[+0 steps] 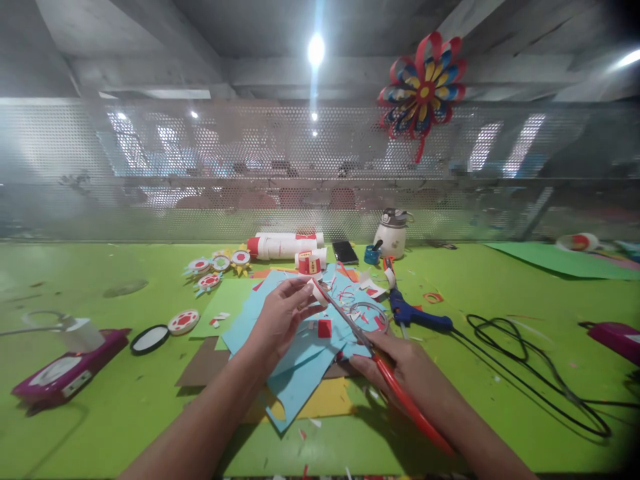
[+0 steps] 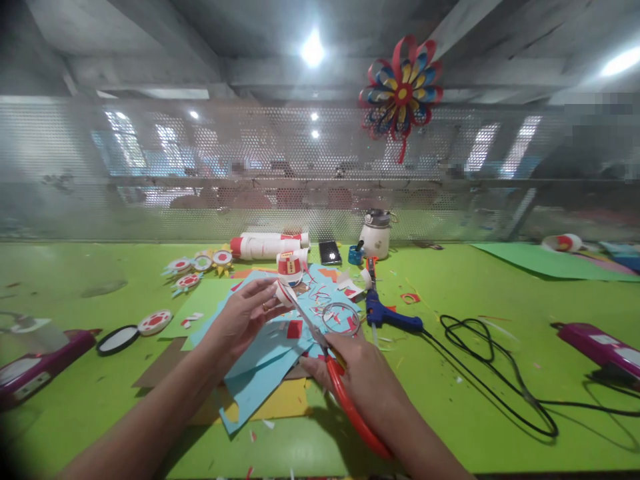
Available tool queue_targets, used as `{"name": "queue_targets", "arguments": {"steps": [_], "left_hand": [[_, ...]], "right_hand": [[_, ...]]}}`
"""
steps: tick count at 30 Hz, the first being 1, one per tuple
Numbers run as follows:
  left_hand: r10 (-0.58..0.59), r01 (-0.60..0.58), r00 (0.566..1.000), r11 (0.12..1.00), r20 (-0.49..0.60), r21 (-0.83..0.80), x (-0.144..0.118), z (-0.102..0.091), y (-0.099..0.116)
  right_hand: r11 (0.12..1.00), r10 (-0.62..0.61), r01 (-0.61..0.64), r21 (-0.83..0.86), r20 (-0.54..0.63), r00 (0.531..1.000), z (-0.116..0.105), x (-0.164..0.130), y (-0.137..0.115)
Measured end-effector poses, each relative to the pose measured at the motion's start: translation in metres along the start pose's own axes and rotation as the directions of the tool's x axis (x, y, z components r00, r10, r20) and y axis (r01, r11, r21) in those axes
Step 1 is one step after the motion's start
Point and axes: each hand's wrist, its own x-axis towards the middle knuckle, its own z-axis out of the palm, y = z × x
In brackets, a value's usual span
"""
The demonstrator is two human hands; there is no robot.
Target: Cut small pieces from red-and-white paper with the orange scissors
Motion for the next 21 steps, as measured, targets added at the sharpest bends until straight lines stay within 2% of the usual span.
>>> {"name": "queue_targets", "arguments": {"steps": [10,21], "left_hand": [[-0.080,0.079,0.996,0.996,0.026,0.036,-0.0002,-0.0037,0.0001],[0.029,-0.030,0.999,0.999,0.030,0.044,0.0016,-0.0045,-0.0007]], "right_hand": [[1.000,0.002,-0.002,-0.001,0.050,0.999,-0.0039,-0.0006,0.0057],[1.000,-0.015,0.016,-0.027,0.029,0.999,-0.0083,-0.0027,0.0033]]}}
